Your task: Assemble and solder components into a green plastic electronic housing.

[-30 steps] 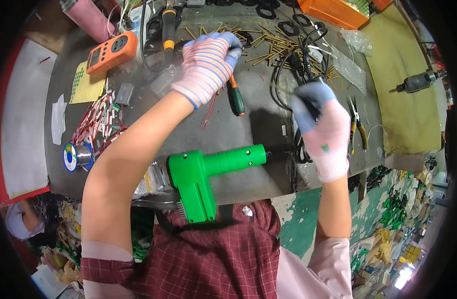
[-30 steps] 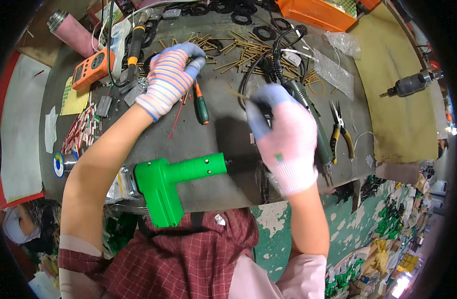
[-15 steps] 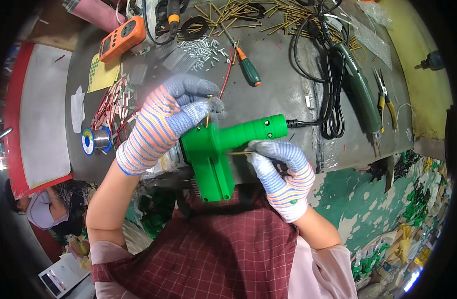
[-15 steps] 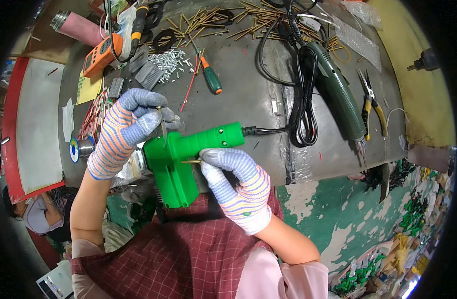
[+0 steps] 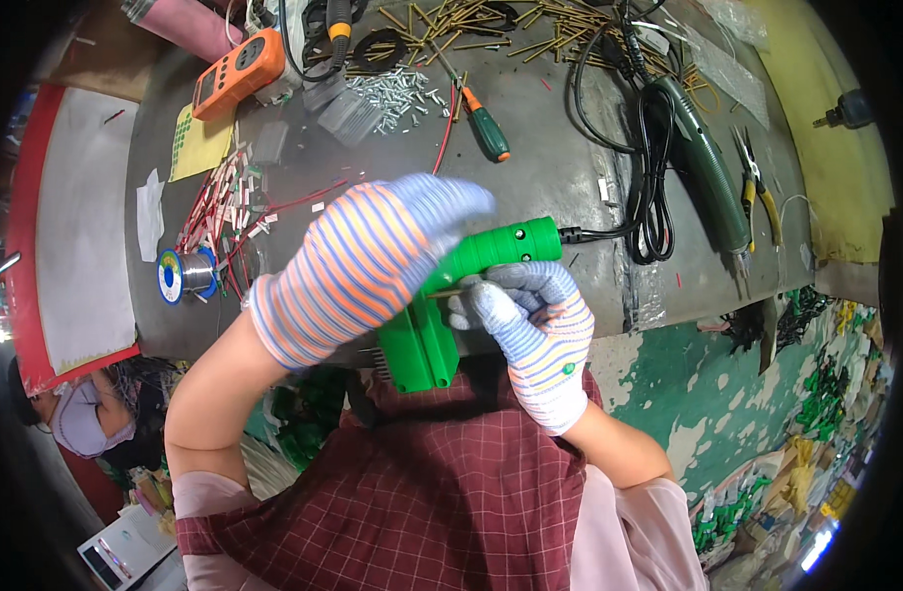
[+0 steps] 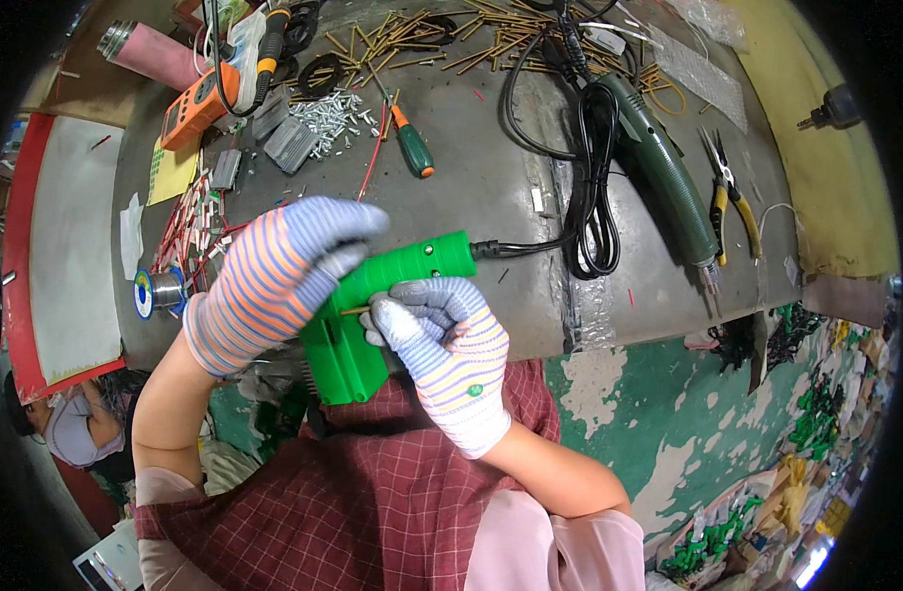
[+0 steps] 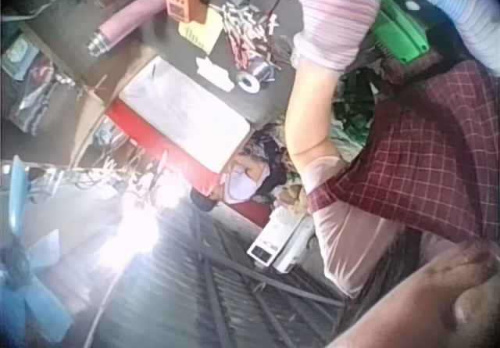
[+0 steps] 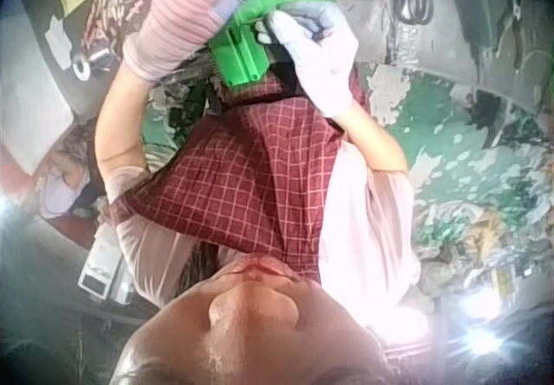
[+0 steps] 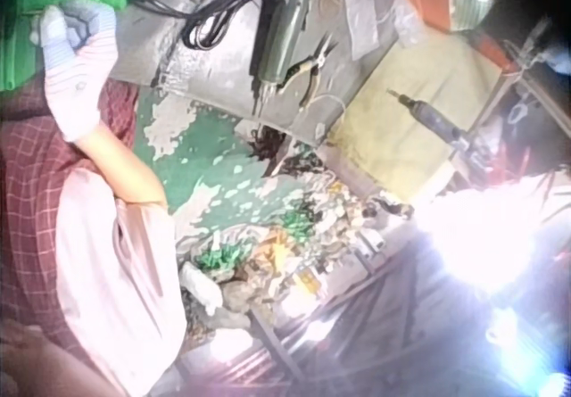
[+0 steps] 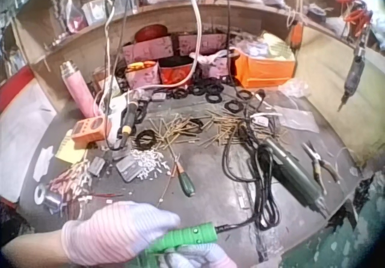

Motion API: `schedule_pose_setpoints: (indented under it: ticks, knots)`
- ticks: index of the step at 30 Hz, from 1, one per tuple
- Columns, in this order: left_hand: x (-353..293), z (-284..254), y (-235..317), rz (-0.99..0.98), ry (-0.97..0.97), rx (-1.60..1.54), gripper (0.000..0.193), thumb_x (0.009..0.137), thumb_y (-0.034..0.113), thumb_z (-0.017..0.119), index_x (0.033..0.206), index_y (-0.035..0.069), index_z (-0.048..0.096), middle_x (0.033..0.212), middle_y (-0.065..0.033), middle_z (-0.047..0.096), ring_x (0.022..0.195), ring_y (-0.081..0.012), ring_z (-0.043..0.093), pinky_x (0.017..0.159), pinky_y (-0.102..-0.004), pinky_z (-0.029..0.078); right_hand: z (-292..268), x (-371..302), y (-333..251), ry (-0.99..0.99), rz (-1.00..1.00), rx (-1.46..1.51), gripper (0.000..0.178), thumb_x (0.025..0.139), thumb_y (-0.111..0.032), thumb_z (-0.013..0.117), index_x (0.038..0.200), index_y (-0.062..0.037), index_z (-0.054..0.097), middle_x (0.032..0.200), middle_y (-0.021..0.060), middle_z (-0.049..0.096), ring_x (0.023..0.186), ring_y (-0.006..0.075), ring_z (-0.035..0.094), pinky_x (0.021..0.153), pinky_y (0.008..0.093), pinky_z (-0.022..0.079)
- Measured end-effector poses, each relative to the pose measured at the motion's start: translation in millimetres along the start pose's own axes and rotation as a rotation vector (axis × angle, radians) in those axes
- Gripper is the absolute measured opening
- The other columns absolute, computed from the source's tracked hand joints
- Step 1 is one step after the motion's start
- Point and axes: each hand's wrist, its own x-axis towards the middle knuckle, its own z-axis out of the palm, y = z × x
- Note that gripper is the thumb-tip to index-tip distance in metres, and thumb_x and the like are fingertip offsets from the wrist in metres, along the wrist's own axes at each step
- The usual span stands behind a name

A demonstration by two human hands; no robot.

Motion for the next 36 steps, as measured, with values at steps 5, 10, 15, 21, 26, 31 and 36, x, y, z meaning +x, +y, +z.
schedule_pose_setpoints:
  ticks: [5, 10, 15, 21, 26, 31, 36]
  knots:
    - [-18, 14, -12, 0.118, -0.022, 0.277, 0.017, 0.083, 0.019, 0.07, 0.094, 0.007, 0.064, 0.087, -0.0094, 0.063, 0.081, -0.0292, 0.061, 0.076, -0.0406, 0.047, 1, -8, 5, 0.008, -0.096, -0.376, 0.019, 0.088, -0.009, 0.073, 0.104, 0.0001, 0.068, 0.091, 0.0089, 0.072, 0.081, 0.0135, 0.069, 0.073, 0.0281, 0.054]
    - [-24, 18, -16, 0.011, 0.143, 0.191, 0.017, 0.082, 0.02, 0.072, 0.084, 0.006, 0.063, 0.084, -0.0105, 0.063, 0.079, -0.031, 0.061, 0.075, -0.0391, 0.048, -7, -13, 19, -0.184, -0.291, -0.535, 0.042, 0.087, -0.016, 0.072, 0.125, -0.0011, 0.062, 0.1, 0.0162, 0.068, 0.085, 0.0247, 0.067, 0.078, 0.0323, 0.053]
    - [-32, 24, -24, -0.117, 0.207, -0.004, 0.014, 0.089, 0.017, 0.068, 0.088, 0.004, 0.063, 0.085, -0.0095, 0.063, 0.075, -0.0256, 0.06, 0.075, -0.0334, 0.048, -2, -21, 5, -0.494, -0.236, -0.621, 0.074, 0.087, -0.024, 0.073, 0.149, -0.0039, 0.038, 0.086, 0.0099, 0.052, 0.073, 0.0187, 0.05, 0.068, 0.0317, 0.045]
    - [-41, 12, -38, -0.617, 0.74, -0.779, 0.017, 0.098, 0.02, 0.058, 0.106, 0.005, 0.059, 0.093, -0.0038, 0.06, 0.083, -0.0103, 0.055, 0.081, -0.0284, 0.047, -7, -21, 12, -0.368, 0.043, -0.251, 0.05, 0.091, -0.009, 0.068, 0.138, -0.0037, 0.052, 0.084, -0.0037, 0.05, 0.074, 0.0057, 0.044, 0.069, 0.0219, 0.042]
    - [-35, -25, -19, -0.393, 0.488, 0.165, 0.04, 0.085, 0.017, 0.07, 0.123, 0.007, 0.06, 0.107, -0.0134, 0.061, 0.102, -0.0263, 0.059, 0.089, -0.0394, 0.048, -11, -25, 4, -0.278, 0.099, -0.272, 0.039, 0.091, -0.009, 0.068, 0.129, -0.0035, 0.06, 0.084, -0.002, 0.057, 0.072, 0.0068, 0.049, 0.068, 0.023, 0.044]
    - [-30, -8, 33, -0.082, 0.107, 0.235, 0.053, 0.082, 0.034, 0.07, 0.126, 0.005, 0.059, 0.122, -0.0187, 0.059, 0.115, -0.0387, 0.055, 0.099, -0.0484, 0.043, -30, 11, -45, -0.322, -0.653, -0.861, 0.027, 0.087, -0.002, 0.065, 0.114, -0.0003, 0.066, 0.079, 0.0064, 0.062, 0.069, 0.0137, 0.058, 0.064, 0.0265, 0.048]
    - [-21, 35, 37, -0.15, 0.001, 0.289, 0.051, 0.079, 0.03, 0.07, 0.121, 0.002, 0.059, 0.105, -0.0136, 0.062, 0.095, -0.033, 0.058, 0.087, -0.0459, 0.044, -94, 80, -112, 0.206, -0.917, -1.314, 0.029, 0.084, -0.009, 0.067, 0.112, -0.002, 0.067, 0.097, 0.0179, 0.064, 0.088, 0.0334, 0.062, 0.08, 0.0405, 0.05]
